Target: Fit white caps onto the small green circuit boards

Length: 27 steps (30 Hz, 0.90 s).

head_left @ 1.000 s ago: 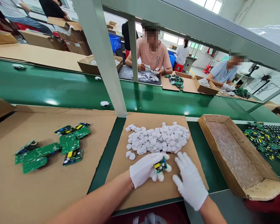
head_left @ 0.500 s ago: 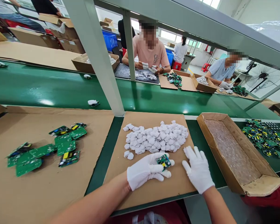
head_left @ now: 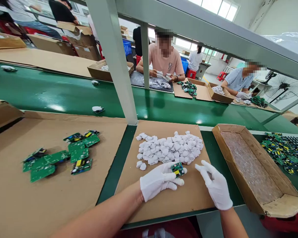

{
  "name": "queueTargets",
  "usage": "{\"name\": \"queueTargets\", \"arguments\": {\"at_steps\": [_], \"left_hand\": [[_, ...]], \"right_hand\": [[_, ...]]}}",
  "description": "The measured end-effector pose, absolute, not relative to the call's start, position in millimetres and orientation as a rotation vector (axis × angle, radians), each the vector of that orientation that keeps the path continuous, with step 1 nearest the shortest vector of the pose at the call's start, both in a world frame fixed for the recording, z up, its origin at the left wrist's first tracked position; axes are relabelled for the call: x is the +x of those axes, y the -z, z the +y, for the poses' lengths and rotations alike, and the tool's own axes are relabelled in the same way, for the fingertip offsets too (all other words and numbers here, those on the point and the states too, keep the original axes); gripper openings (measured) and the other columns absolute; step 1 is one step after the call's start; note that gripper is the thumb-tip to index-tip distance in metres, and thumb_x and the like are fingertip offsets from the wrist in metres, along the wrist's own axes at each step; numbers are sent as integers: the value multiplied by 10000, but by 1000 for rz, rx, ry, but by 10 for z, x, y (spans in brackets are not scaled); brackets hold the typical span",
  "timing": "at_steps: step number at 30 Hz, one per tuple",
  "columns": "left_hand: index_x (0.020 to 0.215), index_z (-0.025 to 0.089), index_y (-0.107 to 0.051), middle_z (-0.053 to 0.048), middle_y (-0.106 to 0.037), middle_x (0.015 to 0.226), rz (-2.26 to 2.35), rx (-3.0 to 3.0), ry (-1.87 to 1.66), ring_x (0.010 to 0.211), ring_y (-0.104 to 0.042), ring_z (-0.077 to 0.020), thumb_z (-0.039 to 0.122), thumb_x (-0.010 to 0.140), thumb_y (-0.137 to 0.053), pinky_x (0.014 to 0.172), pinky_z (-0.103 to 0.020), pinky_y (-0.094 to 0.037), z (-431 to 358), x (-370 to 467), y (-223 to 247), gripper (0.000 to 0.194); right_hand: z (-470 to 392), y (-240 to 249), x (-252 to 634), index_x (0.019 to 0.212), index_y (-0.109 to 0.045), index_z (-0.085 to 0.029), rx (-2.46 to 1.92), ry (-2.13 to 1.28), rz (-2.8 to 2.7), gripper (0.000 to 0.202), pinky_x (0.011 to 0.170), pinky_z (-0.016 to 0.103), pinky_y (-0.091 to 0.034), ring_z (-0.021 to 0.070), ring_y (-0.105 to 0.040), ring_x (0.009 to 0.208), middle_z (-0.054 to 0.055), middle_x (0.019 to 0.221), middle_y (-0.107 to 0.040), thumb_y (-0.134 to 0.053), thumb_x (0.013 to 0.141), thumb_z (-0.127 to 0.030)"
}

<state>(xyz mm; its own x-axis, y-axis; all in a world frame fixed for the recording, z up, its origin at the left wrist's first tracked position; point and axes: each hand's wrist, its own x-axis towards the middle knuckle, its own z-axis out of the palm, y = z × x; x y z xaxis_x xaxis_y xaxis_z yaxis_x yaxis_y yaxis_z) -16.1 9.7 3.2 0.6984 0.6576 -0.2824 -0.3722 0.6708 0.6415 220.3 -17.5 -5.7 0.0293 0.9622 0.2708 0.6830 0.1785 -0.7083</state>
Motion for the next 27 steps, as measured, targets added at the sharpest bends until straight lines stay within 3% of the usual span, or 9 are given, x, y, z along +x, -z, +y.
{"name": "queueTargets", "arguments": {"at_steps": [3,6,10,16,24,27], "left_hand": [[1105,175,-549,-145,-558,1204,559,653,-622,790,-652,-159,271,685,-721,598,-210,-491,101,-127,19,463],[1022,148,-583,-130,-631,1049,562,749,-631,766,-645,-161,316,675,-727,600,-218,-483,100,-98,23,411],[1025,158,-586,-98,-645,985,609,816,-703,800,-624,-164,331,672,-727,641,-234,-462,73,-73,15,418],[1101,157,-582,-90,-634,990,681,938,-850,851,-566,-174,337,688,-710,697,-266,-433,20,-56,31,468],[1114,163,-580,-77,-628,959,639,948,-833,772,-559,-152,360,707,-685,669,-259,-433,35,-64,-1,464],[1085,173,-611,-71,-642,968,703,1023,-850,865,-574,-182,311,723,-670,797,-297,-443,30,-64,6,392]], "right_hand": [[-311,-88,1981,1025,-595,-190,-1460,-727,-1582,220,682,307,-564,201,-688,794,68,900,-725,-538,859,-324],[-356,-171,1781,890,-647,-192,-1441,-554,-1674,156,620,270,-550,183,-679,714,58,838,-720,-583,824,-319],[-304,-154,1641,874,-662,-193,-1406,-240,-1826,134,549,245,-508,146,-633,606,36,736,-695,-584,824,-290],[-252,-116,1629,902,-635,-225,-1347,177,-1960,87,608,288,-469,166,-615,639,31,736,-696,-604,821,-234],[-258,-167,1641,980,-593,-261,-1239,274,-2041,232,645,298,-461,166,-616,685,3,812,-706,-663,771,-190],[-263,-131,1597,966,-614,-254,-1256,299,-2073,200,649,308,-458,176,-611,692,14,805,-704,-668,776,-222]]}}
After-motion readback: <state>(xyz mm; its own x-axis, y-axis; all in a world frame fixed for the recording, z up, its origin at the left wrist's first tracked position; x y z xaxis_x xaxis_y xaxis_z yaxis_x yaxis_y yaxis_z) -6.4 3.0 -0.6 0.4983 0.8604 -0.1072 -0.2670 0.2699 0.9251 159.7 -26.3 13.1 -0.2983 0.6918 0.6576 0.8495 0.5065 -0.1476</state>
